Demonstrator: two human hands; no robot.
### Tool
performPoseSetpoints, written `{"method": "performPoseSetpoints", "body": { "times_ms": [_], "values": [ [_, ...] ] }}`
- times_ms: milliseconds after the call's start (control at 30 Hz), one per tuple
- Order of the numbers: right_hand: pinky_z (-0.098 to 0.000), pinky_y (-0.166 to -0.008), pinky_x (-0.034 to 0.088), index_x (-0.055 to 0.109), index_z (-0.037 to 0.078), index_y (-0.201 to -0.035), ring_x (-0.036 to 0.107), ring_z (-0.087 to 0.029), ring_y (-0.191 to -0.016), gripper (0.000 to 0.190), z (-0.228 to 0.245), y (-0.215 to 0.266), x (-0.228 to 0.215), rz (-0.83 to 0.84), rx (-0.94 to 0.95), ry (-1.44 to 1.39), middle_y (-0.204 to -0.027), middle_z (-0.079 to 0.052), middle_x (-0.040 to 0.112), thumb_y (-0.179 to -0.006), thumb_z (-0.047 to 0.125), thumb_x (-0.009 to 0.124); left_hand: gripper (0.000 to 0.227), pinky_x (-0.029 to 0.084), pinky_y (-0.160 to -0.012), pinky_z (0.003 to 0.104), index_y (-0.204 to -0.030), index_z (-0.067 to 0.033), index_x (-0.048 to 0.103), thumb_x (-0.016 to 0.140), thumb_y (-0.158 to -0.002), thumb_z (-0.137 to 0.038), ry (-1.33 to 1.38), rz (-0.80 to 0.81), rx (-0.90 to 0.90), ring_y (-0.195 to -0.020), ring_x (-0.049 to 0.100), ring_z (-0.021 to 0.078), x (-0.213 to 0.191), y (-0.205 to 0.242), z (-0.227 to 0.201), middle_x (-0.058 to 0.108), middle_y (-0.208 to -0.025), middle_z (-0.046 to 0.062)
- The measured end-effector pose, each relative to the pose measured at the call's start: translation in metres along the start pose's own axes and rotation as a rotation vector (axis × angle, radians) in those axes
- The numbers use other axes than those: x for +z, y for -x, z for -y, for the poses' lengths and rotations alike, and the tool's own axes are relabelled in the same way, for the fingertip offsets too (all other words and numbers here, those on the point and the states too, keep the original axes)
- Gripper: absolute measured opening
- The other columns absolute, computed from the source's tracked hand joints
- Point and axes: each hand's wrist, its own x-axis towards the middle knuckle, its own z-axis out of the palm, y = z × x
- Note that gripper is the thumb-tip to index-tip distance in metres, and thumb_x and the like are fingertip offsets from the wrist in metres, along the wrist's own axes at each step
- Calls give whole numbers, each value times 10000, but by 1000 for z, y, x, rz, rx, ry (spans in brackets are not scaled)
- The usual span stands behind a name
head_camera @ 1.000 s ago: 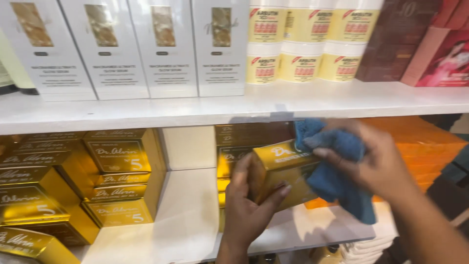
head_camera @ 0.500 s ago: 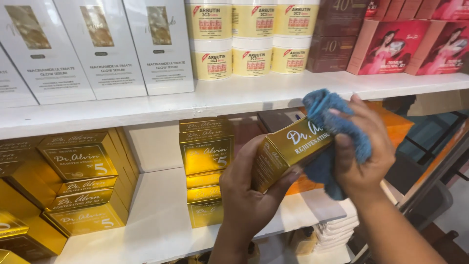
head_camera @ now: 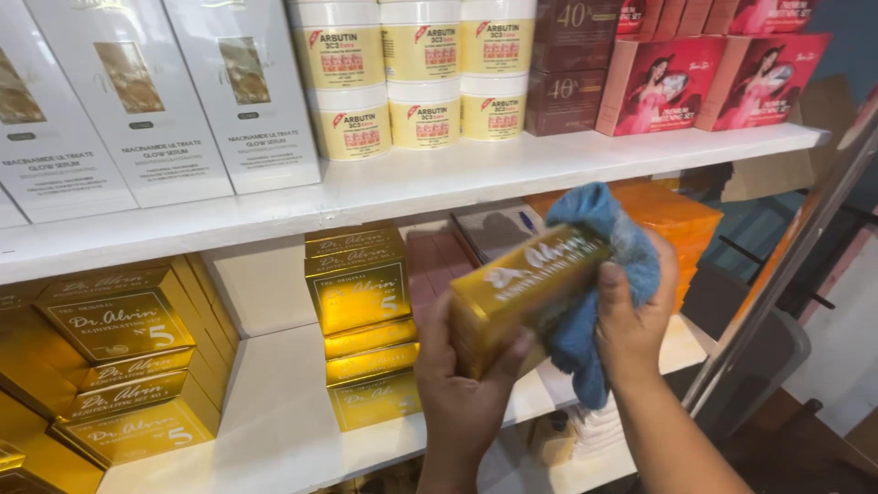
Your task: The person wipes the surface of gold cosmetic boxes labeled 'Dr. Alvin' using a blue cloth. They pick up each box from a white shelf, wipe it thoroughly, and place it back in its original position among other similar boxes and skincare products.
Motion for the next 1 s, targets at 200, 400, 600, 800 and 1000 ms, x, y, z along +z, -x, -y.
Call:
{"method": "performPoseSetpoints", "body": {
  "times_ms": [200,400,600,800,1000],
  "values": [
    [-374,-1097,397,386,-21,-1455,506,-232,-1268,689,37,37,10,38,117,15,-1359,-145,516,-982,385,680,735,549,-1005,344,-1490,-29,344,760,-883,-50,328,-350,-170,-1196,642,203,35,20,14,610,-1354,163],
    [-415,-1162,377,348,7,-1541,480,-246,-1351,773,33,37,-21,-158,334,-280,-1478,-163,478,-1026,565,490,691,524,-1054,361,-1477,-43,383,741,-887,-72,621,-37,-326,-1238,636,207,62,39,6,618,-1377,142],
    [-445,-1222,297,331,-26,-1572,399,-336,-1465,671,62,78,-21,57,105,-28,-1557,-245,411,-1113,460,389,662,527,-1037,368,-1443,0,433,785,-891,-100,520,33,-299,-1196,635,214,69,40,20,631,-1327,144],
    [-431,-1226,328,440,-18,-1515,430,-351,-1478,551,66,60,-32,142,21,254,-1557,-264,457,-1116,360,397,605,545,-997,332,-1387,4,516,788,-862,-124,324,100,-306,-1149,668,187,53,40,19,687,-1270,119],
    [-414,-1200,393,461,11,-1527,516,-318,-1386,487,50,9,-57,-91,66,214,-1515,-245,510,-1141,305,410,646,567,-985,334,-1404,2,571,819,-821,-121,254,339,-288,-1117,691,182,49,46,-18,732,-1232,125]
  ]
}}
